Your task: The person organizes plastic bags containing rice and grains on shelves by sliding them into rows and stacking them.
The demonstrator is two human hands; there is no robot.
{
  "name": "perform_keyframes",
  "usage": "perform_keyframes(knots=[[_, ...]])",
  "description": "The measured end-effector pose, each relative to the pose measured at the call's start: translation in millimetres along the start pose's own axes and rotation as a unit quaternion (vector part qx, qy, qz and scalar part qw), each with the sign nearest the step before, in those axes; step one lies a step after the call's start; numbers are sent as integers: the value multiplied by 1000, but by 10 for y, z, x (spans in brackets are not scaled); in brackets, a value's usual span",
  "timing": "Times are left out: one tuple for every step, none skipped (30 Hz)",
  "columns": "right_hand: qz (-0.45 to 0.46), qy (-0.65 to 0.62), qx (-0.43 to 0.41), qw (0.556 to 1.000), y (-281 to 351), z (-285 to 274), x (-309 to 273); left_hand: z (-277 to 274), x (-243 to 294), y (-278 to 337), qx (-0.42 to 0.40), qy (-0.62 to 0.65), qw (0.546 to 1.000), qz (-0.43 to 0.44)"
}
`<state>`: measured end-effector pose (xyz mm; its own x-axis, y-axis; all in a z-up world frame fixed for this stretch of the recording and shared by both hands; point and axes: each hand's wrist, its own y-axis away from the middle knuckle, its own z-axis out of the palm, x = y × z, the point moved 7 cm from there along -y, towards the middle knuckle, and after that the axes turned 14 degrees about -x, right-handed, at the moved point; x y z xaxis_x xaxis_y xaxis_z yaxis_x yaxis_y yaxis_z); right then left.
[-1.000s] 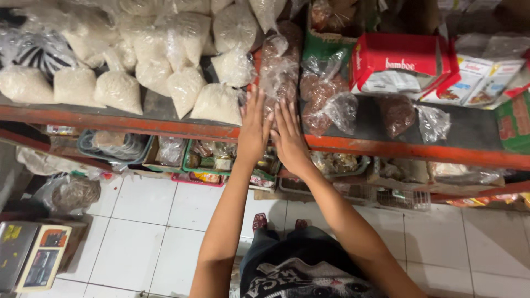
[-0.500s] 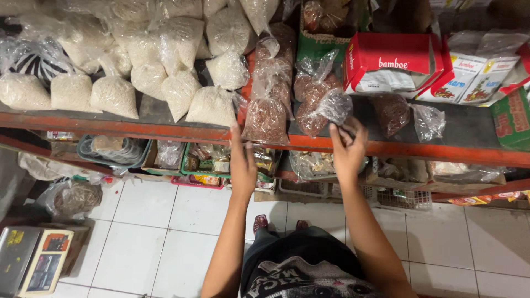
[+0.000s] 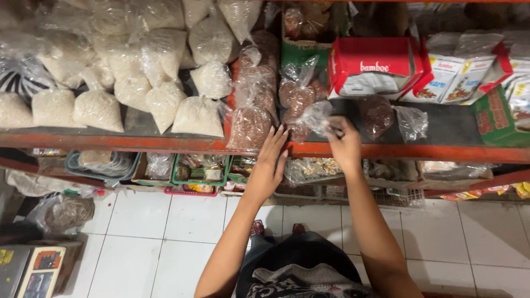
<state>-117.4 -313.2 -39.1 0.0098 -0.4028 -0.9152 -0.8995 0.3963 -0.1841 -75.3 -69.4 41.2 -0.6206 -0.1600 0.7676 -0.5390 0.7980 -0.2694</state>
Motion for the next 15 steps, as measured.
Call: perform_keyframes(knots=[[0,-31,-26,999,-43,37,-102,47,-10,-36,-3,6,1000,7],[-1,-61,-52,997,-74,101,-219,91,-23,-95,-5,11,1000,15],[-2,-16,-70,997,-59,196,-348,136,-32,-150,-7,17,1000,24],[-4,28,-90,996,-41,330,-454,170,-38,-197,1,22,999,30],[-44,86,-63,993,-20,433,-591,202,-37,-243,8,27,999,36],[-83,142,-36,986,12,560,-700,222,-31,-266,16,31,999,41],[-123,197,-9,973,61,618,-774,235,-15,-274,30,48,997,46],[-120,205,-26,971,85,652,-741,241,8,-283,47,65,996,51],[-117,213,-43,969,107,673,-694,228,28,-283,63,81,993,56],[-116,221,-60,966,84,677,-649,196,46,-283,74,66,994,55],[-98,199,-103,970,31,648,-563,166,60,-270,85,51,994,54],[-76,176,-148,970,15,579,-464,149,63,-235,94,37,994,51],[-54,152,-192,968,-4,502,-377,140,20,-234,86,24,996,29],[-37,116,-176,977,-49,332,-327,118,-34,-235,76,11,997,7],[-20,79,-161,984,-116,170,-298,105,-83,-230,66,-3,998,-15]])
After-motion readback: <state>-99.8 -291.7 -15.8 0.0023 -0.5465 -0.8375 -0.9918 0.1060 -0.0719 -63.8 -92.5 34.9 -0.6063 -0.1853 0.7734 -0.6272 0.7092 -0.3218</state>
